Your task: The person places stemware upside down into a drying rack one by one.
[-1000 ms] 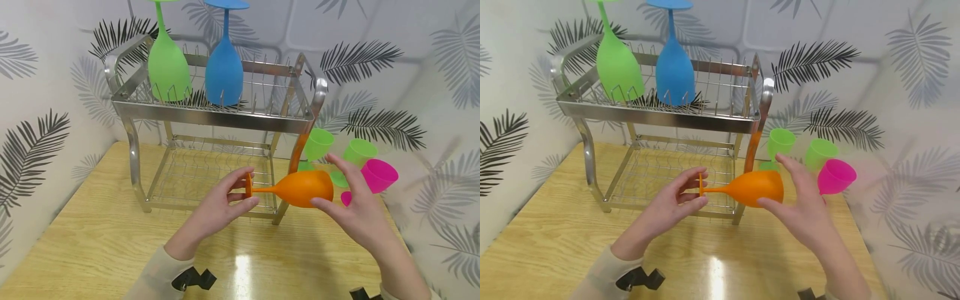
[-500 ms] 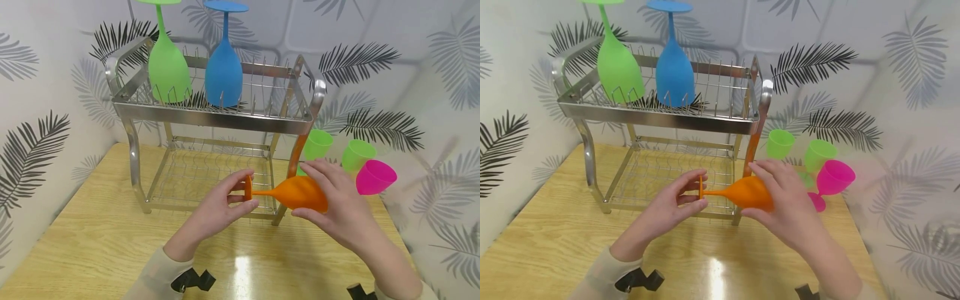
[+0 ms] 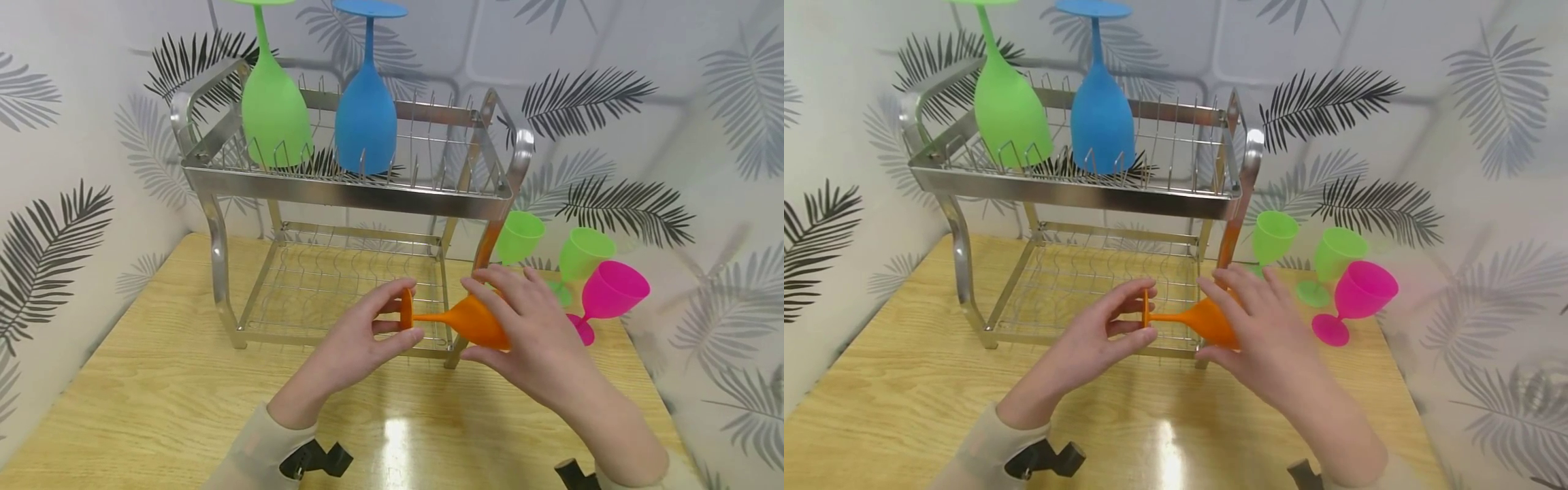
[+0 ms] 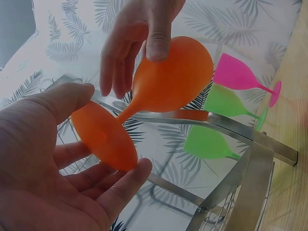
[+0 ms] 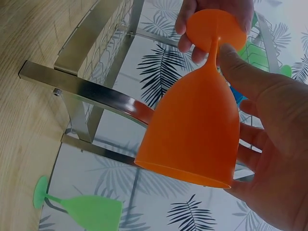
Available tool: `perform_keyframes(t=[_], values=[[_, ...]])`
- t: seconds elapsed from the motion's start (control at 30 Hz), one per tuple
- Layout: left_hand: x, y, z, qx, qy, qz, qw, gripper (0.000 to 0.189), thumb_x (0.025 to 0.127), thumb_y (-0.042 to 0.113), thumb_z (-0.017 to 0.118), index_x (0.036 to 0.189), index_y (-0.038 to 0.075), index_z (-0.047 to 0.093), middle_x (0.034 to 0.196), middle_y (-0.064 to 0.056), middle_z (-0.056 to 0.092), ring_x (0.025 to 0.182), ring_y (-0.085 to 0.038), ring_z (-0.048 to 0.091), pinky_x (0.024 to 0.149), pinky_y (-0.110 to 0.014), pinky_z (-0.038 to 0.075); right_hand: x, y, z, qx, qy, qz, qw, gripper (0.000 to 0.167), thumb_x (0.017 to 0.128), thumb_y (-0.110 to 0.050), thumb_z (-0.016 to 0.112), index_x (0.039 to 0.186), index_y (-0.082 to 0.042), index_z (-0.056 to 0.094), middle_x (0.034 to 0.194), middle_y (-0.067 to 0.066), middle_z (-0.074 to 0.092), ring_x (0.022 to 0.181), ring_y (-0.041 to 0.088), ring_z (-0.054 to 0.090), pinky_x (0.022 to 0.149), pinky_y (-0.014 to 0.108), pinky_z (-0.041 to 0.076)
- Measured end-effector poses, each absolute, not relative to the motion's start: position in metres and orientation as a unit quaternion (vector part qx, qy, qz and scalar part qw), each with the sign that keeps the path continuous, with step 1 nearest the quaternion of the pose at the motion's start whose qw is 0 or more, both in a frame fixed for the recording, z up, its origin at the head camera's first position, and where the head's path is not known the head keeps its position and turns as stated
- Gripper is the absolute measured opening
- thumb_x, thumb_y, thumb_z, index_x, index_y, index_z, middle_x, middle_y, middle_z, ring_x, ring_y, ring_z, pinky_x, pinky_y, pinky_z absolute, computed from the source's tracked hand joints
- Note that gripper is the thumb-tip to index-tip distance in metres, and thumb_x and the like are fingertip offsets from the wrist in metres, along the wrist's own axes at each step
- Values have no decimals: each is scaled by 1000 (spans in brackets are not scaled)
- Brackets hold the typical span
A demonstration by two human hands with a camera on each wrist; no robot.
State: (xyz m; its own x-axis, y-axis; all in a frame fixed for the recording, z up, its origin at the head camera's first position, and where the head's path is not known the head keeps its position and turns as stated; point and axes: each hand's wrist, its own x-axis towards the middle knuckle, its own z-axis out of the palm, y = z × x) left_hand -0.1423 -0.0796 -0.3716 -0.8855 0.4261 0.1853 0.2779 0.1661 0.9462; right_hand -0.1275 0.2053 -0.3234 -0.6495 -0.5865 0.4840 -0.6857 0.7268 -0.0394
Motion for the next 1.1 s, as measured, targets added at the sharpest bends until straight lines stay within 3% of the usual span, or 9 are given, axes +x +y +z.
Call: perform_keyframes(t=[1.1], values=[[-142, -78, -373, 229, 761, 603, 64, 73, 103, 24, 83, 167, 24, 48, 154, -3, 57, 128, -29, 69, 101, -35, 63, -127, 202, -337, 359, -904, 67, 222, 82, 71, -14, 107, 145, -15, 70, 141, 11, 66, 135, 36, 60, 126, 67, 35]])
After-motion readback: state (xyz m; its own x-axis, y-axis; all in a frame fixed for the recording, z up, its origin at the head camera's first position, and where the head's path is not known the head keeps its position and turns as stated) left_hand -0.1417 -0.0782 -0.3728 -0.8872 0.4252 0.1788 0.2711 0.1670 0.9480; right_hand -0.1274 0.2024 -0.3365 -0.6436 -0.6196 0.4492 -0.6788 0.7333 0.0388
